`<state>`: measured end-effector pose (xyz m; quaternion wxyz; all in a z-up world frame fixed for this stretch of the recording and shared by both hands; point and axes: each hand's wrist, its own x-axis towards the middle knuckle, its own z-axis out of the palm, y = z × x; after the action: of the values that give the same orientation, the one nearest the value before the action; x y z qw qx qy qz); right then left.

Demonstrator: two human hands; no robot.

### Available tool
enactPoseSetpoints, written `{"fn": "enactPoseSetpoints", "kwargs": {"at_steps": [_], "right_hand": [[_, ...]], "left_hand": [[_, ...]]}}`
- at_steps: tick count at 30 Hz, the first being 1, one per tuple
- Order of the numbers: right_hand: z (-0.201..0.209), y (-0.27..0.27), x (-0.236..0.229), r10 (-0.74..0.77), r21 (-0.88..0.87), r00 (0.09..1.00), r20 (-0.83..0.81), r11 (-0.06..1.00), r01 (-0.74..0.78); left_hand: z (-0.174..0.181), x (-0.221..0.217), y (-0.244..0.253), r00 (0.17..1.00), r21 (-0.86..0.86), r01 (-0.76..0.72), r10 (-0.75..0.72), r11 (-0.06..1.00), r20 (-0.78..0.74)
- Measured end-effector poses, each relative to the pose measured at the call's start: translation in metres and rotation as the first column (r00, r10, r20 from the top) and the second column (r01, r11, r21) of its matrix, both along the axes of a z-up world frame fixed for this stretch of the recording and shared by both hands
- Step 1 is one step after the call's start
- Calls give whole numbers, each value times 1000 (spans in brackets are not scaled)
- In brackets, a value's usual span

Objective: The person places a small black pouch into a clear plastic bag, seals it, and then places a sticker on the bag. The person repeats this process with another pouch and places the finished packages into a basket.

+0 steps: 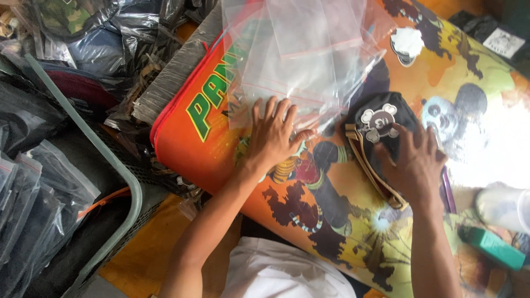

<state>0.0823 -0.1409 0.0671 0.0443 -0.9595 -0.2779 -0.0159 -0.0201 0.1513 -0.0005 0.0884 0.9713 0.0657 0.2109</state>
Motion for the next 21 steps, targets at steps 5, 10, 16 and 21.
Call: {"fn": "enactPoseSetpoints", "kwargs": {"at_steps": [5, 10, 16, 21], "right_hand": [[17, 74, 59, 157, 203, 984, 81, 964, -171], [-16, 152, 142, 166, 442, 986, -21, 886, -139], [-48, 192, 182, -115, 263, 966, -229, 949, 175], [-68, 194, 173, -179, 454, 965, 191, 888, 75]], "left_hand": [[-3, 4, -2, 1000, -93, 7, -8, 996, -9], [16, 0, 1, 994, -189, 49, -30, 981, 105], [41, 49, 16, 997, -271, 45, -59, 962, -41], [29, 140, 38, 995, -174, -4, -13, 985, -99]]}}
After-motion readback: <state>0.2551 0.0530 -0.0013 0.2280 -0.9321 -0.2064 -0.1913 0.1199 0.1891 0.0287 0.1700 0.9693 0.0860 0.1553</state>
